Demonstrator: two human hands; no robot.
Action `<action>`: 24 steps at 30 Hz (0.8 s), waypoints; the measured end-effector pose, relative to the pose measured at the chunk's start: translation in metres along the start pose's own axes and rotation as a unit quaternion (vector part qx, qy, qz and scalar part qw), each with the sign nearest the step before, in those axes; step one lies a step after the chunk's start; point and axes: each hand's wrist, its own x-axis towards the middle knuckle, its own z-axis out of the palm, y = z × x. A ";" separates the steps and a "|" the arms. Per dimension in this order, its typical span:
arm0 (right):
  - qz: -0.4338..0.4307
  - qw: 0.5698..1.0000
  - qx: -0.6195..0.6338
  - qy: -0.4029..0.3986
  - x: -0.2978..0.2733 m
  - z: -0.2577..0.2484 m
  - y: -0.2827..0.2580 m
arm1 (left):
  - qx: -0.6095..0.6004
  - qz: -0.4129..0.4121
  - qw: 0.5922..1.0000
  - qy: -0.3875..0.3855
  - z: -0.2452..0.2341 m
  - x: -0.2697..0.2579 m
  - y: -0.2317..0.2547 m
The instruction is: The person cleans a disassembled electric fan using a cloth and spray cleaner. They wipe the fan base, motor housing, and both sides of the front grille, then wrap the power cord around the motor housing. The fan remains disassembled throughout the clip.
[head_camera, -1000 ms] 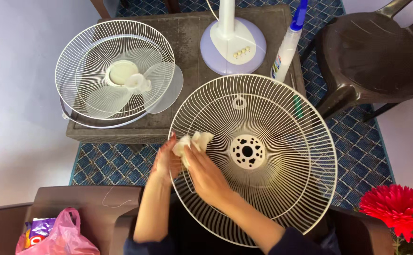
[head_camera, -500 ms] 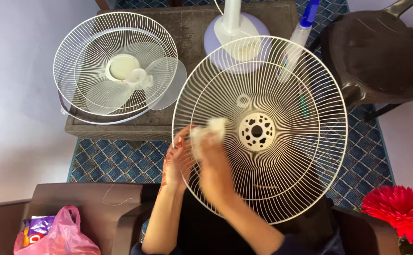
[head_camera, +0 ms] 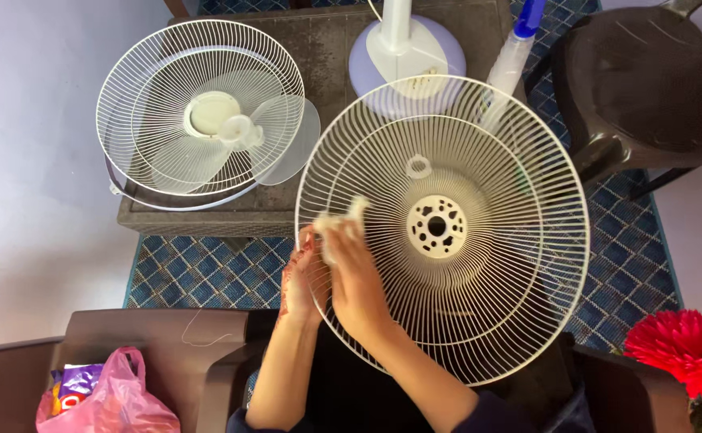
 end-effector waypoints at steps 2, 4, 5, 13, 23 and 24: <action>-0.001 0.998 0.003 -0.058 0.004 0.003 0.007 | -0.003 0.003 1.000 0.019 -0.003 -0.001 0.004; -0.042 0.992 -0.098 -0.073 0.011 -0.010 0.024 | -0.007 -0.015 0.999 0.035 -0.001 -0.002 0.007; -0.062 0.984 -0.148 -0.081 0.012 -0.020 0.032 | -0.009 -0.034 0.999 0.041 0.000 -0.002 0.009; 0.097 0.963 -0.252 -0.002 0.003 -0.057 0.048 | 0.039 -0.023 0.999 0.011 0.015 -0.004 0.014; 0.436 0.866 -0.190 -0.151 0.018 -0.096 0.027 | 0.036 -0.025 0.998 0.045 0.018 -0.011 0.020; 0.391 0.882 -0.227 -0.134 0.019 -0.099 0.027 | 0.032 -0.023 0.998 0.051 0.020 -0.010 0.021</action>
